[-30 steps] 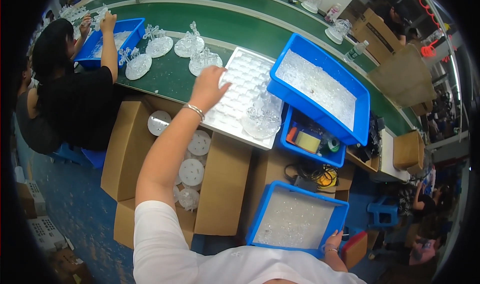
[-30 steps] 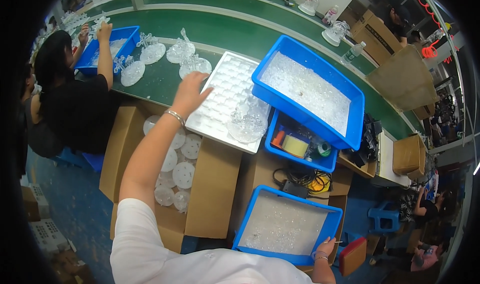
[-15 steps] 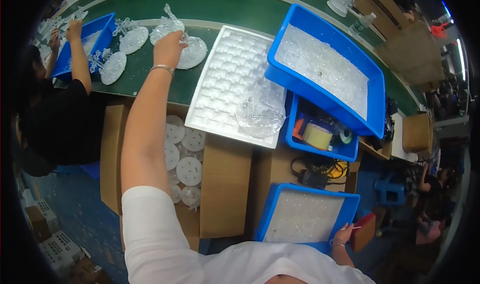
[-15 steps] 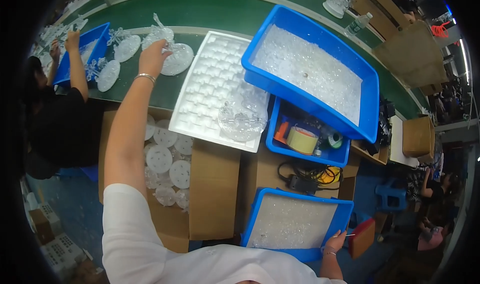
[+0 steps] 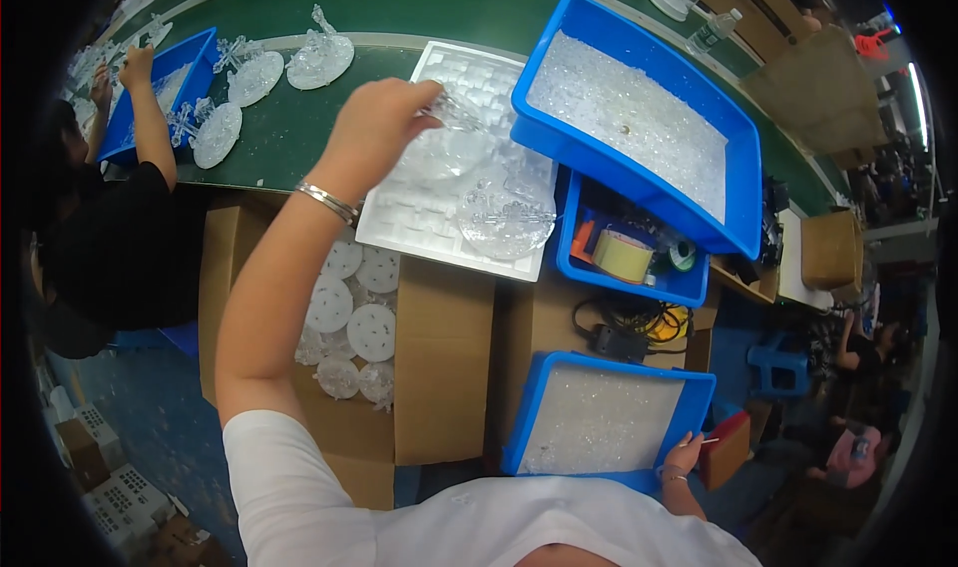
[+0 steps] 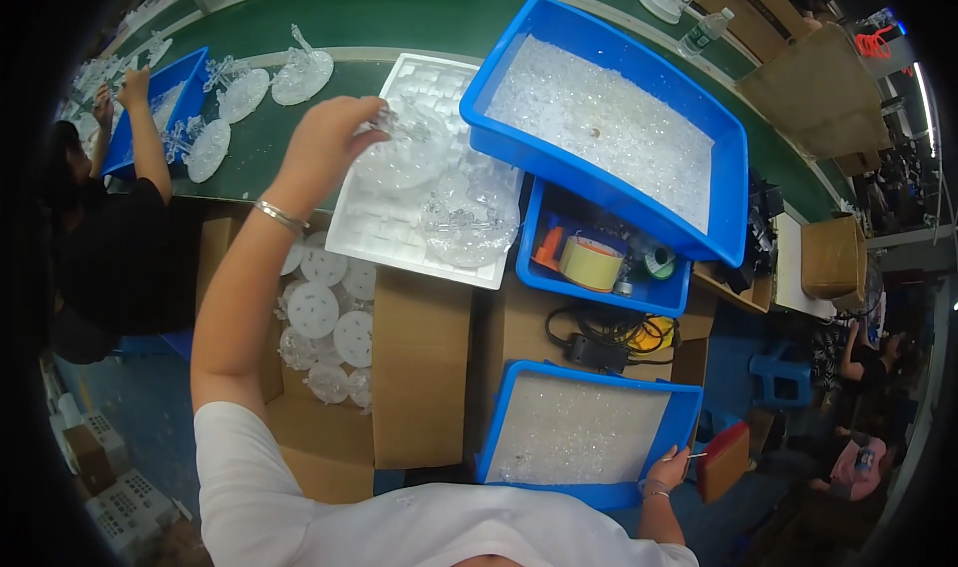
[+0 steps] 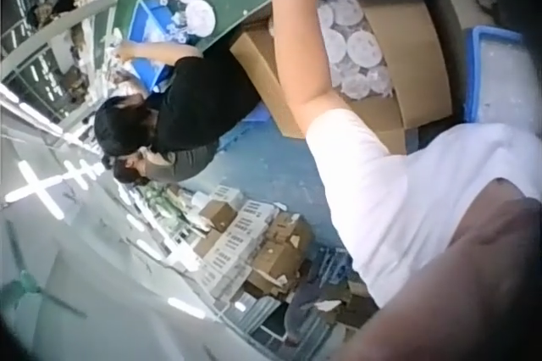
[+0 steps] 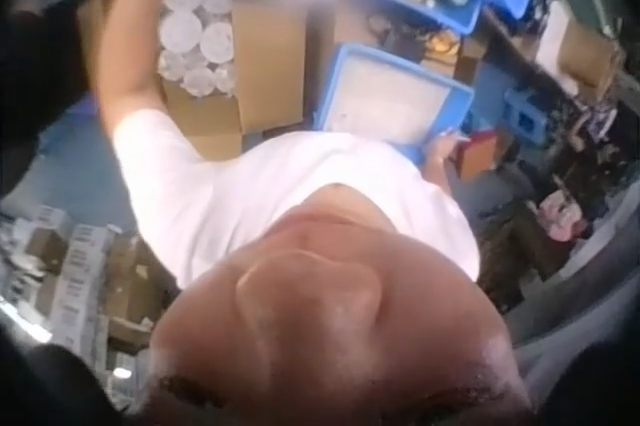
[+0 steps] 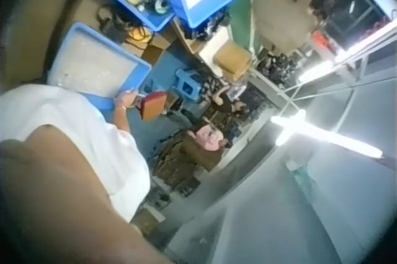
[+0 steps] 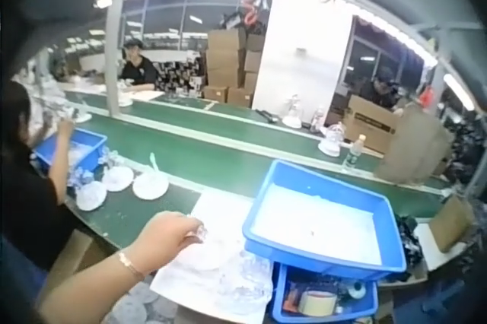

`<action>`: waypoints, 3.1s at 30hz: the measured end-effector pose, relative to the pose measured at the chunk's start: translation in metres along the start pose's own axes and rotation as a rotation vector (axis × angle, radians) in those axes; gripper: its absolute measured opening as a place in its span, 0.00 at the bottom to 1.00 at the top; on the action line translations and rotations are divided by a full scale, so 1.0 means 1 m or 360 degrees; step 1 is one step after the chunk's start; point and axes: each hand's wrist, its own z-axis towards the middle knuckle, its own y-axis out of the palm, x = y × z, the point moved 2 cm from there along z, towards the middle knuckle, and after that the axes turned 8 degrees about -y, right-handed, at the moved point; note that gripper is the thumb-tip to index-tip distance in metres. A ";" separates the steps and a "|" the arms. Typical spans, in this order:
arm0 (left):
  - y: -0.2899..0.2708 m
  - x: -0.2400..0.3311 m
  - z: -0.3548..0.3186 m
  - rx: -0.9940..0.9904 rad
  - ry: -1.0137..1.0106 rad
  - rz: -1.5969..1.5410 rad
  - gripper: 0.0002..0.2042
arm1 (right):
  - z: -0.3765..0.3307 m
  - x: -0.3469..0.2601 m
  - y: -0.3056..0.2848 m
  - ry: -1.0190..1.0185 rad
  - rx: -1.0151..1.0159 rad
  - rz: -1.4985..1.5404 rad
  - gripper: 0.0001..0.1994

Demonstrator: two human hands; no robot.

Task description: Assembling or cleaning small clear decorative components onto a base using a pick tool.

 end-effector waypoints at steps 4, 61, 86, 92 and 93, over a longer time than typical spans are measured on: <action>0.018 0.011 0.001 -0.0049 0.0043 -0.0087 0.10 | -0.001 -0.004 -0.001 -0.0005 0.0012 0.0047 0.15; -0.041 0.001 -0.105 -0.0151 -0.0440 -0.0227 0.09 | -0.005 -0.016 -0.010 -0.0008 -0.0144 0.0163 0.14; -0.029 -0.270 -0.092 0.0579 -0.1209 0.0596 0.19 | 0.010 -0.006 0.004 0.0163 -0.0236 -0.0336 0.14; -0.001 -0.325 -0.076 0.0114 -0.1431 0.0452 0.29 | 0.010 -0.021 0.008 0.0210 -0.0356 -0.0356 0.14; -0.001 -0.314 -0.071 0.0156 -0.1396 0.0402 0.28 | 0.010 -0.018 0.003 0.0232 -0.0371 -0.0364 0.14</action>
